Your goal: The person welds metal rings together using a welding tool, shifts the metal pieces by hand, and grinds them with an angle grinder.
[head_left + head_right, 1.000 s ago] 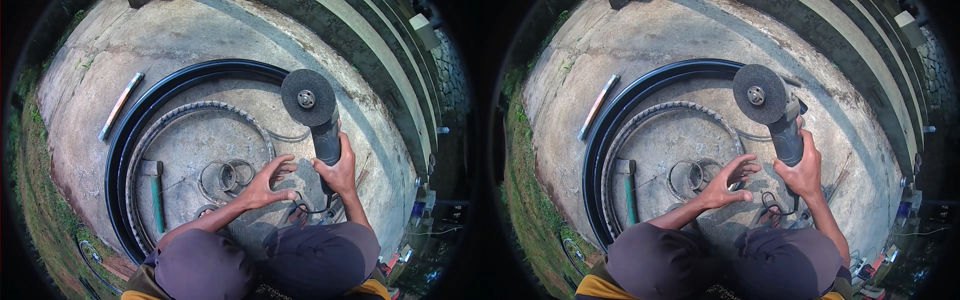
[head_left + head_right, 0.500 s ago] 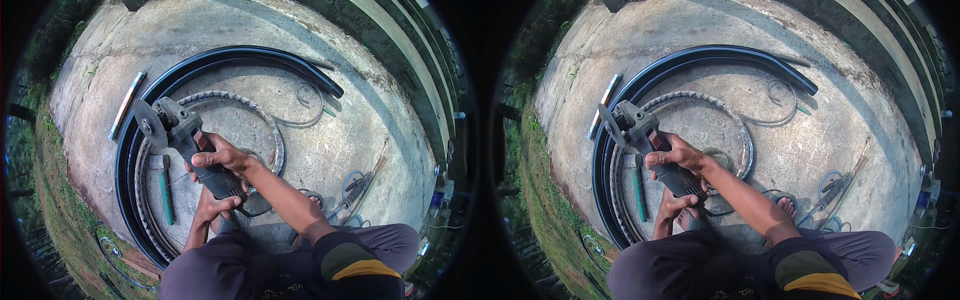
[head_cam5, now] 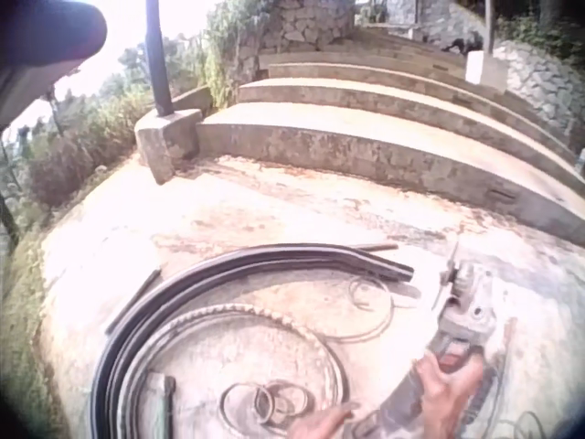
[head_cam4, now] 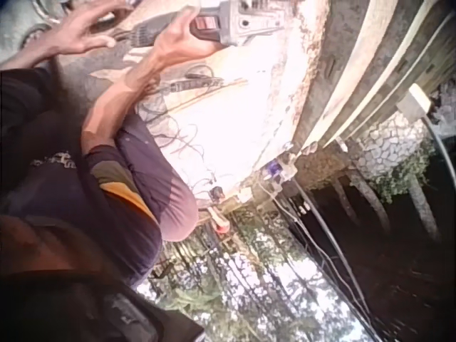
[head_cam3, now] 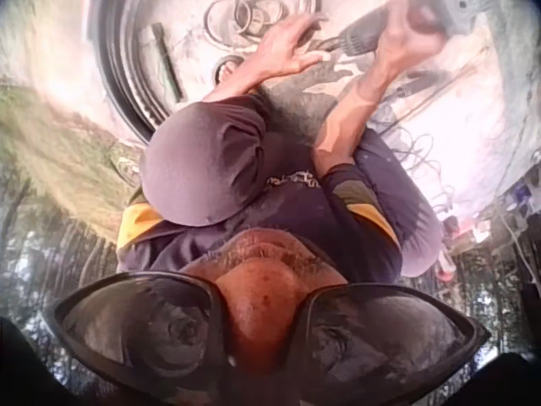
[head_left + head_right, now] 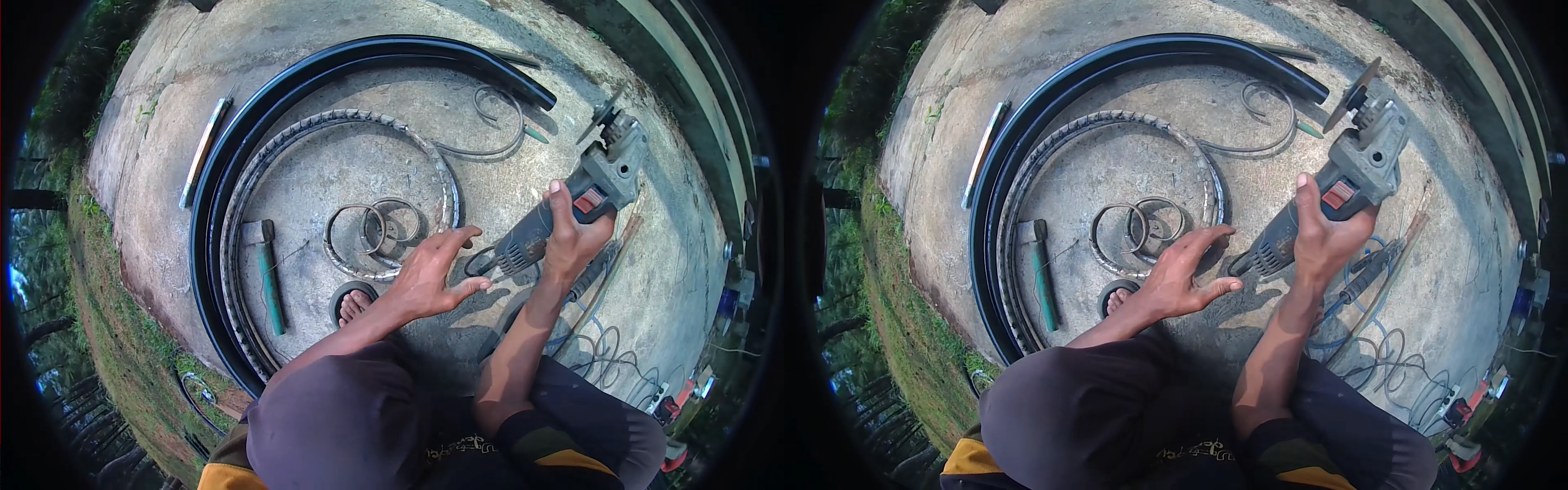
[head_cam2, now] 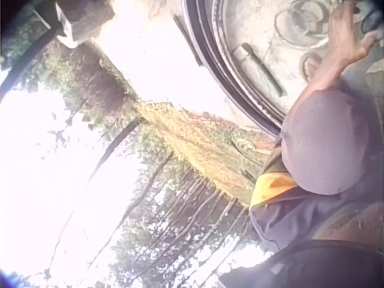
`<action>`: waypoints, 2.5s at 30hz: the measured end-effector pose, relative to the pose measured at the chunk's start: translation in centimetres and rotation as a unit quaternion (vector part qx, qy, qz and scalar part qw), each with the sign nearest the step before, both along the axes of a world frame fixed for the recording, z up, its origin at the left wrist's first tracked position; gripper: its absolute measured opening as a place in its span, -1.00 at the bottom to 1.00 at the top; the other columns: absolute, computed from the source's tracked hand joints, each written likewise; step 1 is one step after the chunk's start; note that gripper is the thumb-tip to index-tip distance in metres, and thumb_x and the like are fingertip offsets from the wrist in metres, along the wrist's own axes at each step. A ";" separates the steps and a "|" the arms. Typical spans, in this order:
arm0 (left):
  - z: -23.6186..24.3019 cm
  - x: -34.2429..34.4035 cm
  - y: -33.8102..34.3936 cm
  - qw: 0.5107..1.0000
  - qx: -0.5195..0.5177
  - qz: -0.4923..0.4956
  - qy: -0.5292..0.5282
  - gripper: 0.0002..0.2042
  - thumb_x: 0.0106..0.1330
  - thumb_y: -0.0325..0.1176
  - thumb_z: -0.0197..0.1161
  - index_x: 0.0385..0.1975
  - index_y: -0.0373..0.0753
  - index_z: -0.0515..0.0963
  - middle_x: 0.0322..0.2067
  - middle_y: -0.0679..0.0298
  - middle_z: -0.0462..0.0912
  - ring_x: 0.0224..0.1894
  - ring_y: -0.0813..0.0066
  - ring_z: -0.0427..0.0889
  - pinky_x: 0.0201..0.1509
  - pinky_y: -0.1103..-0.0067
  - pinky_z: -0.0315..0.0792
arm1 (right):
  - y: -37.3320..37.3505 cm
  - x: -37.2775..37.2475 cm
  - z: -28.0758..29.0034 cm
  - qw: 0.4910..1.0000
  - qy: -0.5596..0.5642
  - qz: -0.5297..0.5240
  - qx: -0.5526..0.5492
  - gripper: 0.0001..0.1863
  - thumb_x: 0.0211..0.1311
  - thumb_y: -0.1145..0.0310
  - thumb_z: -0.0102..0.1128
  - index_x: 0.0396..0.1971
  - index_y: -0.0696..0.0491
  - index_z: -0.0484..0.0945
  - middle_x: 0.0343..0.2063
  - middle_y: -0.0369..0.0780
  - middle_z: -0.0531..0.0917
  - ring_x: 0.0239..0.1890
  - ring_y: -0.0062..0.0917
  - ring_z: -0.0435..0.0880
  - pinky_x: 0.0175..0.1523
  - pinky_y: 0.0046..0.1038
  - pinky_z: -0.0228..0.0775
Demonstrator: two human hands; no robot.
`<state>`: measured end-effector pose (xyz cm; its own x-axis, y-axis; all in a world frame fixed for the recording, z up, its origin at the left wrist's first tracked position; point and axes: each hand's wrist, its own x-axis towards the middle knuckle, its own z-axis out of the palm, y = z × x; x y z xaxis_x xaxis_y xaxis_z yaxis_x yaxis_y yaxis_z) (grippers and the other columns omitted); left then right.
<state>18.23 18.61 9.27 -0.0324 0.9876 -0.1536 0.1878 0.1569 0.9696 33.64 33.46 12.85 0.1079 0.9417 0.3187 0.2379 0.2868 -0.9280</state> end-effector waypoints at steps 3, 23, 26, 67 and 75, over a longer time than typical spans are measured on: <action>-3.9 0.7 -2.0 0.946 0.146 0.056 0.283 -0.42 0.27 -0.17 0.44 0.24 -0.23 0.43 0.02 0.01 0.50 0.04 -0.01 0.50 0.10 0.20 0.43 | 1.4 4.8 4.4 0.982 -0.072 -0.106 0.136 -0.51 0.08 0.47 0.55 0.00 0.26 0.54 -0.23 -0.16 0.69 -0.29 -0.53 0.68 -0.15 -0.49 0.55; 5.3 -7.6 -5.5 0.968 -0.173 0.155 -0.098 -0.19 -0.05 -0.34 0.67 0.24 -0.36 0.38 -0.12 0.16 0.64 -0.13 0.41 0.68 -0.05 0.48 0.57 | -9.8 -14.7 -3.2 0.817 0.392 0.255 -0.336 -0.44 0.42 -0.17 0.15 -0.22 0.14 0.52 -0.44 -0.17 0.65 -0.45 -0.48 0.71 -0.30 -0.44 0.58; 5.9 -7.5 -8.8 0.946 -0.221 0.237 -0.033 -0.22 -0.13 -0.42 0.61 0.18 -0.36 0.40 -0.26 0.22 0.64 -0.42 0.53 0.65 -0.43 0.59 0.51 | -13.8 -16.8 -5.1 0.778 0.401 0.307 -0.373 -0.50 0.46 -0.06 0.19 -0.04 0.13 0.45 -0.28 -0.26 0.56 -0.29 -0.60 0.59 -0.13 -0.49 0.48; 3.3 -8.4 -7.1 0.941 -0.292 0.147 0.092 -0.17 -0.17 -0.34 0.51 0.22 -0.48 0.38 -0.14 0.01 0.62 -0.11 0.26 0.67 -0.02 0.43 0.55 | -14.1 -16.6 -9.1 0.798 0.374 0.140 -0.451 -0.18 0.39 -0.34 0.09 0.04 0.27 0.42 -0.16 -0.16 0.55 -0.16 -0.50 0.52 0.04 -0.38 0.40; 3.5 -8.6 -7.6 0.937 -0.303 0.145 0.100 -0.26 -0.17 -0.38 0.50 0.13 -0.45 0.42 -0.25 0.12 0.60 -0.31 0.42 0.62 -0.23 0.49 0.53 | -15.5 -17.5 -10.5 0.784 0.390 0.146 -0.460 -0.22 0.41 -0.32 0.09 0.05 0.23 0.43 -0.13 -0.19 0.53 -0.10 -0.49 0.49 0.08 -0.34 0.37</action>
<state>9.65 11.00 12.79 -0.3739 0.6666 -0.6448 0.2199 0.7391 0.6366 16.17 18.00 2.31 -0.3304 0.7555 -0.5657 -0.4558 -0.6526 -0.6053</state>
